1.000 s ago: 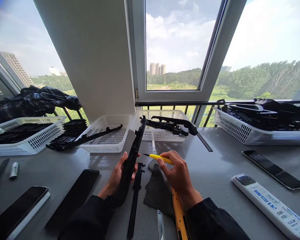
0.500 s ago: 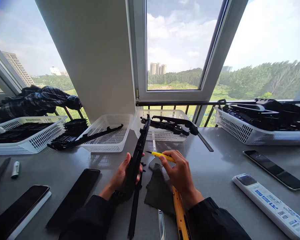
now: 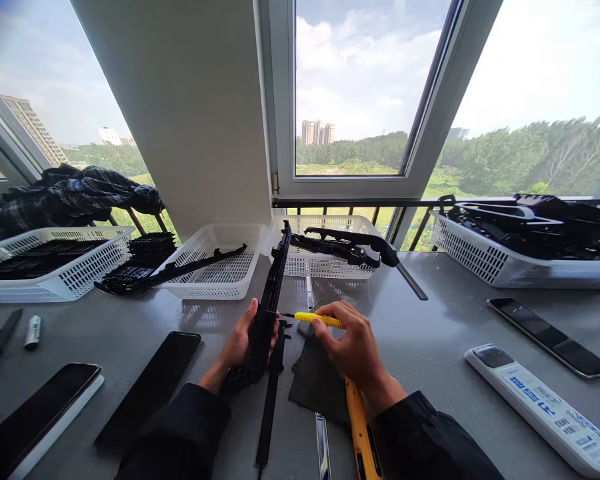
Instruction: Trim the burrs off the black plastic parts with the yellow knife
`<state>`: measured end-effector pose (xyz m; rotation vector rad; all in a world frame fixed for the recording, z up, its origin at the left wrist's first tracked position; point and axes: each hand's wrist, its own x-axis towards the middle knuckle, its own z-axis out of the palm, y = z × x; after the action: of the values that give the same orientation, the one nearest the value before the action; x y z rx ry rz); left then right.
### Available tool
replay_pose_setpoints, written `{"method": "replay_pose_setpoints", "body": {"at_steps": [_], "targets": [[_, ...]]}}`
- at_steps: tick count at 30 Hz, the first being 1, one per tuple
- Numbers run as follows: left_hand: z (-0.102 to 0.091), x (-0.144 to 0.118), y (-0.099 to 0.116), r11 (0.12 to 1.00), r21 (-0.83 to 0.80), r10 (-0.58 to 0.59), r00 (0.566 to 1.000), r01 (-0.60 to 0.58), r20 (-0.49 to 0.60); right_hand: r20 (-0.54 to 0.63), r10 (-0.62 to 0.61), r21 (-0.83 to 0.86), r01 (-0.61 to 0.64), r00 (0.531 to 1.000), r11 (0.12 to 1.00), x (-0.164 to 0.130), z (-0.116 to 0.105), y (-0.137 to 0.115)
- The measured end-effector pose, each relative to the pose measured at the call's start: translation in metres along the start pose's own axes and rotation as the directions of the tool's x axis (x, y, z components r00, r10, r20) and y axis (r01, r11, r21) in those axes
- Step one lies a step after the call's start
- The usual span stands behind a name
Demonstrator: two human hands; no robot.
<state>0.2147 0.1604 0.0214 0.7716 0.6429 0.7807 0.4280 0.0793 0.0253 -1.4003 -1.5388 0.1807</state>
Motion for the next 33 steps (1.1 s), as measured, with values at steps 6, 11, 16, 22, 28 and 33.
{"method": "replay_pose_setpoints", "body": {"at_steps": [6,11,16,22,28,33], "targets": [[-0.003,0.003,0.001,0.998,-0.068,0.004,1.000,-0.005,-0.008,0.064,-0.011,0.010,0.010,0.998,1.000,-0.002,-0.001,-0.003],[-0.005,0.004,0.001,0.998,-0.050,0.030,0.999,-0.029,0.023,0.111,-0.039,0.014,0.038,0.993,0.999,-0.004,0.000,-0.001],[-0.005,0.003,0.001,0.998,-0.055,0.029,1.000,-0.028,0.006,0.123,-0.080,0.019,0.078,0.989,0.997,-0.003,-0.004,-0.006],[0.001,-0.001,-0.001,0.998,-0.059,-0.021,1.000,0.021,0.002,0.033,-0.065,0.018,0.065,0.997,0.998,-0.001,-0.005,-0.007],[0.004,-0.004,-0.006,0.999,-0.019,-0.037,0.998,0.037,-0.043,-0.003,-0.069,0.013,0.069,0.998,0.998,0.001,-0.003,-0.006],[0.002,-0.002,-0.008,0.999,-0.012,-0.046,0.999,0.045,-0.029,-0.014,-0.084,0.005,0.084,0.996,0.996,0.001,-0.002,-0.005]]}}
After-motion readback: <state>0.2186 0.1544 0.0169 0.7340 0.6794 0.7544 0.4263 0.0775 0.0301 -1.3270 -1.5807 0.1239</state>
